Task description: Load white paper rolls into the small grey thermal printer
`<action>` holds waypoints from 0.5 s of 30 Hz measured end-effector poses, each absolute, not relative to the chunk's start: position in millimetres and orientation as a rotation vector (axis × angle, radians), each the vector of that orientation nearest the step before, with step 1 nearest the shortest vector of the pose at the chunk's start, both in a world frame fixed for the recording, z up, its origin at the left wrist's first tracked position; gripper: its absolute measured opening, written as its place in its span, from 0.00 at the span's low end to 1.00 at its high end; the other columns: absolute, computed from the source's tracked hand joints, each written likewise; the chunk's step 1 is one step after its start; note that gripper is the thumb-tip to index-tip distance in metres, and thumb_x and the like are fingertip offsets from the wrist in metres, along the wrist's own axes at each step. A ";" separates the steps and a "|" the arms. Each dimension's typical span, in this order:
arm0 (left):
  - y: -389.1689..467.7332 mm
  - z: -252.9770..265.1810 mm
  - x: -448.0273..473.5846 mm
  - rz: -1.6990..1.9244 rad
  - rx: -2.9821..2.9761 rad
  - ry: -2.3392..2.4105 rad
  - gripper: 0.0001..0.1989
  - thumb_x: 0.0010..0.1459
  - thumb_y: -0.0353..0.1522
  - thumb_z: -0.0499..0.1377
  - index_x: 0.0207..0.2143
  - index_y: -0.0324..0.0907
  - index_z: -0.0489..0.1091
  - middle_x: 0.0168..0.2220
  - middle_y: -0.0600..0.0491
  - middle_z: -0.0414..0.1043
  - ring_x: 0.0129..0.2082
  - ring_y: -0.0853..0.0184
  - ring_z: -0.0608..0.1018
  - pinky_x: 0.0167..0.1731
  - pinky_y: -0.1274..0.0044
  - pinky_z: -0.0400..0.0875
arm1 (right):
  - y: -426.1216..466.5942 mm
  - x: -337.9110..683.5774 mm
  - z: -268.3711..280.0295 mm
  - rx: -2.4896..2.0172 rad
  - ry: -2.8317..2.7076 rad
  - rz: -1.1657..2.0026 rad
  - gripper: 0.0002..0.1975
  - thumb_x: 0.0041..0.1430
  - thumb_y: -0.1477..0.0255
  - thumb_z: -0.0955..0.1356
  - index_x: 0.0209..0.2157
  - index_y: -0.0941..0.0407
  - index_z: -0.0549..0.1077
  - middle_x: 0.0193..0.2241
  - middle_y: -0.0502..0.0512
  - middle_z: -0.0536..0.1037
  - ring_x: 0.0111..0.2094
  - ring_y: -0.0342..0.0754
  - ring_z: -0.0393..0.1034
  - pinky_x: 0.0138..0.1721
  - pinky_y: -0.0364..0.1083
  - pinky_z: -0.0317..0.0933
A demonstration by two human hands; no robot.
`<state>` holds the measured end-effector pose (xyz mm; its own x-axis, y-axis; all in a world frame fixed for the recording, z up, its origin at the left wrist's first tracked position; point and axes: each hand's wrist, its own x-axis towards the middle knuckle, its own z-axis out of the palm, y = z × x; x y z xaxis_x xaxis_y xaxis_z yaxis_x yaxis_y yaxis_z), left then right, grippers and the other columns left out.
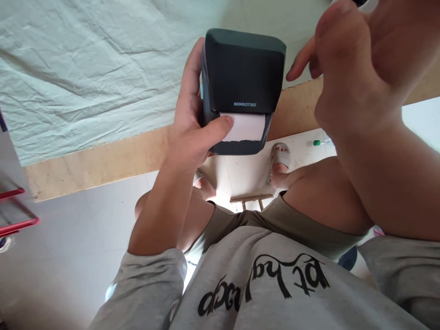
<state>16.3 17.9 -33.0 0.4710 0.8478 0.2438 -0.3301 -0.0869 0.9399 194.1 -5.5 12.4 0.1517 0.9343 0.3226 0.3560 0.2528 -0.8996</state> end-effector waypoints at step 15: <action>-1.5 -13.3 27.6 1.051 1.080 0.664 0.12 0.49 0.30 0.54 0.38 0.43 0.60 0.34 0.51 0.65 0.34 0.68 0.68 0.30 0.76 0.66 | 1.8 190.8 1.3 -1.272 -1.982 0.920 0.33 0.43 0.55 0.60 0.49 0.59 0.49 0.45 0.51 0.56 0.41 0.25 0.52 0.44 0.29 0.54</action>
